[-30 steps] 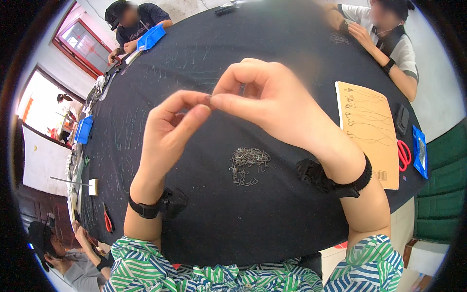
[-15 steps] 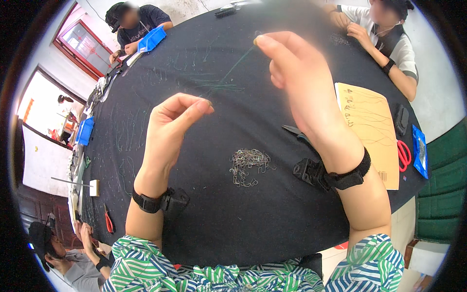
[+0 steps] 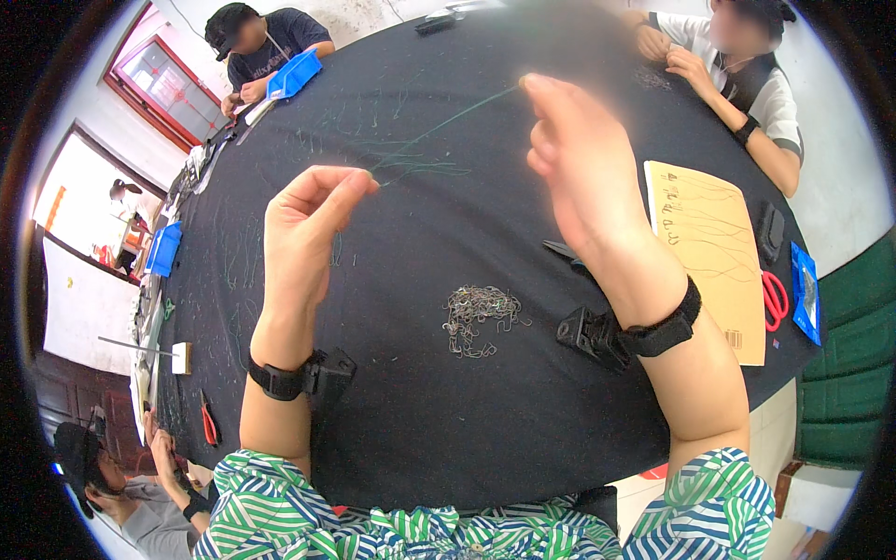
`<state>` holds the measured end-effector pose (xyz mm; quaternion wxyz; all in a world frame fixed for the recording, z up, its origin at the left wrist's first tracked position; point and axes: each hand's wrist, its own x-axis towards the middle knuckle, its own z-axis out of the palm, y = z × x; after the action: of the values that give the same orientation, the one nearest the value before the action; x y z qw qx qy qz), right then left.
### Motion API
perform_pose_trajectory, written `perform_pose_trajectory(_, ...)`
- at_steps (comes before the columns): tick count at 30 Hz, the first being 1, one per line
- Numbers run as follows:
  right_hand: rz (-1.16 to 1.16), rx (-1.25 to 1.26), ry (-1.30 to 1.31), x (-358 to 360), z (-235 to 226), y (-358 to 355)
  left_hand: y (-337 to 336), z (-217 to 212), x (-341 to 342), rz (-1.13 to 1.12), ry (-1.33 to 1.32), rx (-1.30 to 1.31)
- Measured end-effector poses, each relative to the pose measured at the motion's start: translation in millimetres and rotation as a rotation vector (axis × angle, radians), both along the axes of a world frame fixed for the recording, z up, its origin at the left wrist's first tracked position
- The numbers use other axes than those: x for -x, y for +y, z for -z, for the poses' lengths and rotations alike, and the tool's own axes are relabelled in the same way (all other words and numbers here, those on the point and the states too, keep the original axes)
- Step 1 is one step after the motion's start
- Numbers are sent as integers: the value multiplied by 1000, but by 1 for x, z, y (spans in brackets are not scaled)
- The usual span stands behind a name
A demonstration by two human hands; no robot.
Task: The person threads a fine green line through small metal rings and attaches small components, using pliers to secure the connections.
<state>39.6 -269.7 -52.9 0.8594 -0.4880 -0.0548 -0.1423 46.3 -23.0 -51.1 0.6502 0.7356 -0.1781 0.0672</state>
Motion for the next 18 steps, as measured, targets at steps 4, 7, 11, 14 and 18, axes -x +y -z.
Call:
perform_pose_trajectory(4, 0, -97, 86, -3, 5, 1, 3, 0, -3, -37, -67, -44)
perform_pose_trajectory(7, -36, -148, 172, -5, 11, 4, 6, -4, -4, -94, -186, -113)
perform_pose_trajectory(11, -143, -211, 271, -8, 21, 4, 6, -22, -2, -178, -178, -203)
perform_pose_trajectory(14, -188, -268, 376, -7, 19, 10, -4, -38, -6, -168, -356, -247)
perform_pose_trajectory(18, -270, -309, 432, -7, 25, 12, -11, -70, -11, -108, -430, -530)
